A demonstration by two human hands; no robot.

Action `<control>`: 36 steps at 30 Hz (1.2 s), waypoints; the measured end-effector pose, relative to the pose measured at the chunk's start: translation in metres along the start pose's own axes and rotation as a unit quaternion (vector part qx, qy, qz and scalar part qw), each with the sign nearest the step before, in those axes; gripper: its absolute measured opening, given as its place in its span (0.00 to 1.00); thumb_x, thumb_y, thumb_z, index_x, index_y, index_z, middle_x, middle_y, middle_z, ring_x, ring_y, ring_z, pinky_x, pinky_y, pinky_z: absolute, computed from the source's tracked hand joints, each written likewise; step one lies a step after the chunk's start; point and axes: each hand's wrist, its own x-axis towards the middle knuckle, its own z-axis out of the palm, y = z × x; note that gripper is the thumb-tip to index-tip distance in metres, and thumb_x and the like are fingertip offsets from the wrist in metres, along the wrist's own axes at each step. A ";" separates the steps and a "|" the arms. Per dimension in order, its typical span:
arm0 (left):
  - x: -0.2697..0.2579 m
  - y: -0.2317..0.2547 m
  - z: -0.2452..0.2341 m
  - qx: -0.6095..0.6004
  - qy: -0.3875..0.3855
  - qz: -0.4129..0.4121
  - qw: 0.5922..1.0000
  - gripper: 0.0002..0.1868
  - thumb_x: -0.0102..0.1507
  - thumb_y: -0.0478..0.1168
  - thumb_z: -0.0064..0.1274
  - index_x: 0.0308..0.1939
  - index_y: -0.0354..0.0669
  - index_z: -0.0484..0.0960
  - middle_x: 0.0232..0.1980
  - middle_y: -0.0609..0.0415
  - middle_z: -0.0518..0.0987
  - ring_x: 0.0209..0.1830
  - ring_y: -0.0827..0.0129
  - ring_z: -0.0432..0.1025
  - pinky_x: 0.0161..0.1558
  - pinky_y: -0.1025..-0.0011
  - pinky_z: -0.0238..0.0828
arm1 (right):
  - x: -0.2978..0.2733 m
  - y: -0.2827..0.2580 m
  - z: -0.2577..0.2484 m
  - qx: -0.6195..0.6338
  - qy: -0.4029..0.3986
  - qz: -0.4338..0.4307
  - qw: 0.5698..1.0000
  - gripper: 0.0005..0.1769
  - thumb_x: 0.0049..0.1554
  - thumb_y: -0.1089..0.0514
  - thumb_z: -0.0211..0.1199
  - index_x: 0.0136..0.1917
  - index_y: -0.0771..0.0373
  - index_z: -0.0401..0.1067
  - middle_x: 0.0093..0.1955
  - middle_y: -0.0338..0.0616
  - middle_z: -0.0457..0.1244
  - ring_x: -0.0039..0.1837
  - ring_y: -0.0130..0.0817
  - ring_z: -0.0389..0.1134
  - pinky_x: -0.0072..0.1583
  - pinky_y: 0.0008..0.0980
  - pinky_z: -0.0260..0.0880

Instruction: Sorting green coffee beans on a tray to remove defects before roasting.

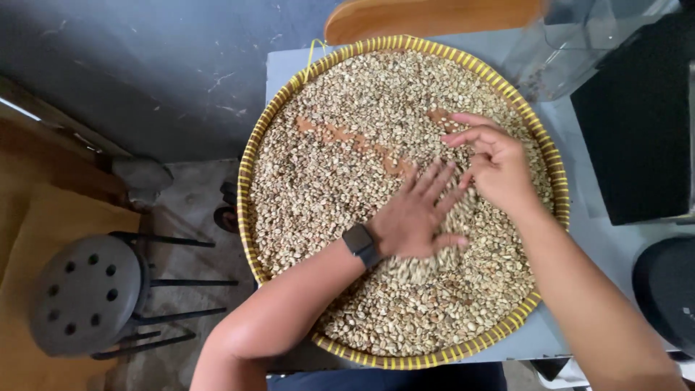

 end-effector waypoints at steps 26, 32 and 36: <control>0.004 -0.060 -0.012 0.077 -0.007 -0.109 0.991 0.30 0.71 0.60 0.31 0.76 0.62 0.64 0.81 0.47 0.57 0.81 0.51 0.51 0.75 0.34 0.32 | 0.005 0.030 -0.004 -0.131 0.083 -0.027 0.988 0.08 0.61 0.75 0.59 0.47 0.68 0.76 0.62 0.58 0.66 0.54 0.49 0.72 0.32 0.33 0.75; -0.012 -0.115 -0.017 0.070 0.051 -0.243 0.966 0.34 0.71 0.67 0.32 0.76 0.61 0.67 0.79 0.40 0.59 0.81 0.43 0.49 0.71 0.27 0.35 | 0.002 0.018 -0.001 -0.132 0.073 -0.029 0.988 0.09 0.61 0.75 0.59 0.47 0.67 0.77 0.61 0.57 0.67 0.54 0.47 0.72 0.35 0.32 0.76; -0.017 -0.148 0.002 0.094 0.105 -0.290 0.947 0.30 0.71 0.64 0.38 0.72 0.58 0.73 0.75 0.41 0.66 0.75 0.45 0.61 0.66 0.36 0.57 | 0.003 0.024 -0.003 -0.157 0.063 -0.037 0.985 0.09 0.60 0.76 0.58 0.47 0.68 0.76 0.60 0.58 0.67 0.53 0.47 0.72 0.35 0.34 0.77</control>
